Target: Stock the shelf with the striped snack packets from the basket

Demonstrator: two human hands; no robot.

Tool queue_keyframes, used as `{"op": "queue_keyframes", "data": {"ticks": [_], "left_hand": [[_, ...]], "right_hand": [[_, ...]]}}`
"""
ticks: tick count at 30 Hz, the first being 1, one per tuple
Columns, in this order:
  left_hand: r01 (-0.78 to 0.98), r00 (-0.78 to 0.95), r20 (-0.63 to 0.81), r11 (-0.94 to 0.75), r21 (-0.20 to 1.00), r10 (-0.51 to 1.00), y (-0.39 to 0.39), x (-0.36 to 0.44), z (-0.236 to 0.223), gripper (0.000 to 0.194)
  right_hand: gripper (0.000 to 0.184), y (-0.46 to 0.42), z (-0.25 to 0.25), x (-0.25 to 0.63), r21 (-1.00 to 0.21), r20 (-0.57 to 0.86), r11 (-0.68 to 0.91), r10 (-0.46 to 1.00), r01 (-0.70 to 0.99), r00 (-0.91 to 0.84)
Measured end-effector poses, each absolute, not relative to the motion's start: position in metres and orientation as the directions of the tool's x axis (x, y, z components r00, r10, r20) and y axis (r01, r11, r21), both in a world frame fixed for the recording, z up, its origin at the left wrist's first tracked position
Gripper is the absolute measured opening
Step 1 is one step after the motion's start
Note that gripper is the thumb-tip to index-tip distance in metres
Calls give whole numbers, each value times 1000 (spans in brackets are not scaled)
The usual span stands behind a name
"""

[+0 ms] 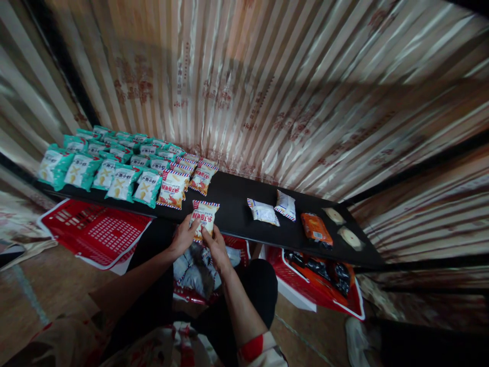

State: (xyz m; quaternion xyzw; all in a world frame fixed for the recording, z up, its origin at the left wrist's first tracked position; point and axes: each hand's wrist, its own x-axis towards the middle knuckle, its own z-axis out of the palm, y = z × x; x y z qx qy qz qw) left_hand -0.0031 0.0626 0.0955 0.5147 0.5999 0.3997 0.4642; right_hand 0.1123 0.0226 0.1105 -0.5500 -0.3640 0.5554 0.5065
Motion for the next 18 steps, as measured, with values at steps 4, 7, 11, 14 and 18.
{"op": "queue_keyframes", "data": {"ticks": [4,7,11,14,18], "left_hand": [[285,-22,-104,106,953,994,66,-3,94,37],[337,0,-86,81,938,996,68,-2,97,39],[377,-29,-86,90,922,996,70,1,102,41],[401,-21,-67,70,913,998,74,3,102,42],[434,-38,-54,65,899,998,79,5,102,43]], "right_hand": [[45,26,110,117,-959,-211,-187,973,-214,92],[47,29,109,117,-956,-242,-219,964,-193,108],[45,33,104,117,-977,-203,-188,963,-98,179],[43,37,101,117,-985,-170,-168,960,-28,221],[43,45,99,117,-990,-137,-141,962,2,234]]}}
